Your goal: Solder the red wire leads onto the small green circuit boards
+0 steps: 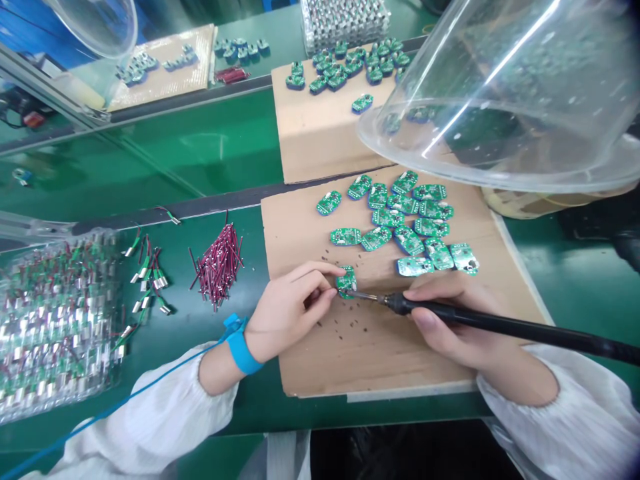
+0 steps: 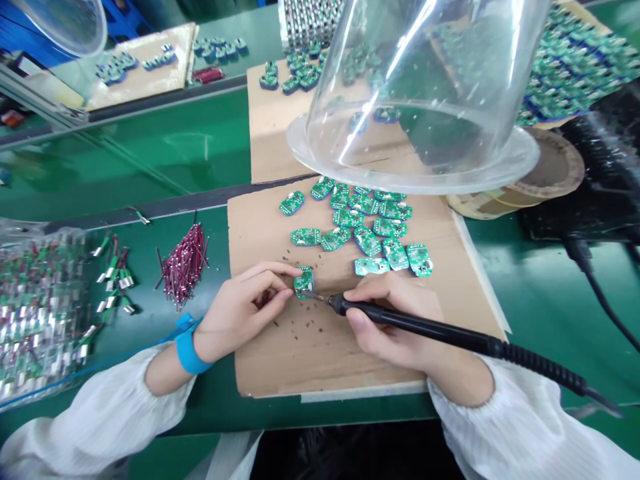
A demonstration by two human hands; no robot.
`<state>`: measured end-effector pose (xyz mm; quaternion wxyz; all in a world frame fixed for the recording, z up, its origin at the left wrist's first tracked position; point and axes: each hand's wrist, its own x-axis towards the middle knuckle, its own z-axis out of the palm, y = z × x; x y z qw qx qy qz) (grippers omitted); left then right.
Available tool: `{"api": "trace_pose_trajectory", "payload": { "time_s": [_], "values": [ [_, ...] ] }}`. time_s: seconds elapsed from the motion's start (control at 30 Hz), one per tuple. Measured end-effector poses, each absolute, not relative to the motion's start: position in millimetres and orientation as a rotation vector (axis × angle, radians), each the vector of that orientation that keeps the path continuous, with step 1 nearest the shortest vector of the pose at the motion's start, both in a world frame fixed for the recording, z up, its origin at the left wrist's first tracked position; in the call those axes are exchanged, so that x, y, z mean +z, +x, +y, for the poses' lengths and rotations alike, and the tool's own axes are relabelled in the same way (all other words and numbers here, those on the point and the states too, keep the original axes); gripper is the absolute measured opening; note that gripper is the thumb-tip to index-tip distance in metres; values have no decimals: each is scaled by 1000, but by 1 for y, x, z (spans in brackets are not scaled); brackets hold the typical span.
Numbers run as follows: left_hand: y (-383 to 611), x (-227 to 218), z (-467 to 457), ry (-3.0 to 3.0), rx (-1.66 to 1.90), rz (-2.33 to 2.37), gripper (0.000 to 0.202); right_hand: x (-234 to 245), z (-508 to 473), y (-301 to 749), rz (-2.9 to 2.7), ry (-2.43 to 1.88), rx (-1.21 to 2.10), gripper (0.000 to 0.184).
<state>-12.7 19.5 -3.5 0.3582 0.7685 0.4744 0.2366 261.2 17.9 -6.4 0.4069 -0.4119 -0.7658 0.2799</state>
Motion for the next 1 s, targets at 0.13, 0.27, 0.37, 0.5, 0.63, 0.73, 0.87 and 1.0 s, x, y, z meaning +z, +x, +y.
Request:
{"api": "trace_pose_trajectory", "payload": {
  "time_s": [0.13,0.27,0.37,0.5,0.63,0.73,0.87,1.0],
  "values": [
    [-14,-2,20,1984,597,1222,16,-5,19,261,-1952,-988,737,19],
    [-14,-1,21,1978,587,1218,15,-5,19,260,-1941,-987,733,20],
    [-14,-1,21,1974,589,1212,14,-4,20,259,-1938,-971,725,20],
    [-15,0,23,1953,572,1200,14,-1,21,257,-1957,-952,729,22],
    [-16,2,25,1945,555,1184,14,1,22,257,-1964,-956,716,22],
    [-17,2,26,1952,553,1171,14,1,22,256,-1961,-956,703,21],
    [-17,1,26,1965,561,1160,14,2,22,255,-1953,-924,769,22],
    [-18,-1,26,1953,566,1157,14,2,23,254,-1950,-907,784,23]
  ]
}}
